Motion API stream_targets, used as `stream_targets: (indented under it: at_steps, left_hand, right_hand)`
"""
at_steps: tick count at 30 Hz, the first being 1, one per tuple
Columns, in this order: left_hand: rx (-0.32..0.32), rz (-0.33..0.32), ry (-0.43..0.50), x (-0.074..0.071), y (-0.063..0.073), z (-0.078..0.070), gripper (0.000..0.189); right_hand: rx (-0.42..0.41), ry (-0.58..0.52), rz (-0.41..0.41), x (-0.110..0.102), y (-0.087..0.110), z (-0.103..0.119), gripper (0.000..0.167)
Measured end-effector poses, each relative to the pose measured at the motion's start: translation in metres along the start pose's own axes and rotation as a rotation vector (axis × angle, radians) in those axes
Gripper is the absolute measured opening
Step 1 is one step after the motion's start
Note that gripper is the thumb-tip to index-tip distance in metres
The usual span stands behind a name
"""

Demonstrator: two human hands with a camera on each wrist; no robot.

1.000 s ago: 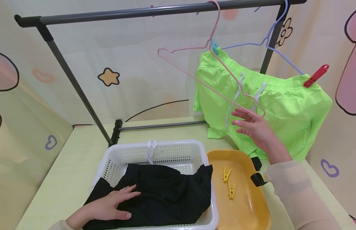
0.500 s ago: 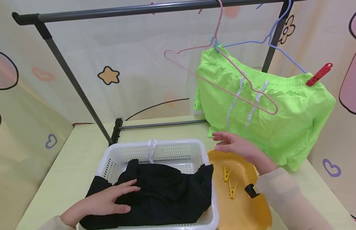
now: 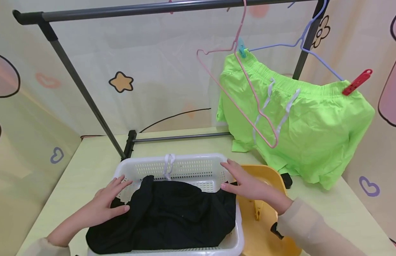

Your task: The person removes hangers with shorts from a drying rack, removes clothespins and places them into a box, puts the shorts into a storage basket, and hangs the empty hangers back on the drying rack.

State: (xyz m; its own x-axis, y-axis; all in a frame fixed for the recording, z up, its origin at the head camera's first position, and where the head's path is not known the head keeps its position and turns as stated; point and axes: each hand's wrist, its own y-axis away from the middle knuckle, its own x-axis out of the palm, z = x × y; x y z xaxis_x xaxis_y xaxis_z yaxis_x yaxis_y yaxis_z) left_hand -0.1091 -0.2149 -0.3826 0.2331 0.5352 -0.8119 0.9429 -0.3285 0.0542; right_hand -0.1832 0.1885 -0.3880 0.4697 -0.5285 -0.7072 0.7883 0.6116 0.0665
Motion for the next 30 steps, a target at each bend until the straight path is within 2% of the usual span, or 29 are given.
stream_targets:
  at_steps: [3,6,12,15,18,21,24,30]
  left_hand:
    - [-0.041,0.031,0.004,0.005,0.0,0.005,0.066]
    - [-0.039,0.067,-0.008,0.011,0.0,0.006,0.068]
    - [-0.022,0.126,-0.065,0.021,-0.001,0.001,0.068]
    - [-0.002,0.204,-0.038,0.023,-0.001,-0.001,0.068]
    - [0.001,0.315,0.003,0.025,0.0,-0.003,0.069]
    - [-0.011,0.414,0.009,0.027,0.001,-0.004,0.07]
    - [-0.004,0.472,0.0,0.03,0.001,-0.004,0.071]
    - [0.019,0.507,-0.021,0.039,0.001,0.001,0.075]
  right_hand:
    - [-0.022,0.029,0.018,0.009,0.002,0.006,0.068]
    - [-0.069,0.09,0.034,0.018,0.002,0.011,0.068]
    - [-0.155,0.312,0.074,0.031,0.003,0.02,0.067]
    - [-0.213,0.389,0.107,0.037,0.003,0.026,0.065]
    - [-0.248,0.462,0.174,0.043,0.003,0.032,0.063]
    - [-0.239,0.528,0.279,0.048,0.004,0.038,0.063]
    - [-0.224,0.603,0.364,0.054,0.003,0.042,0.063]
    - [-0.221,0.738,0.438,0.064,0.0,0.043,0.064]
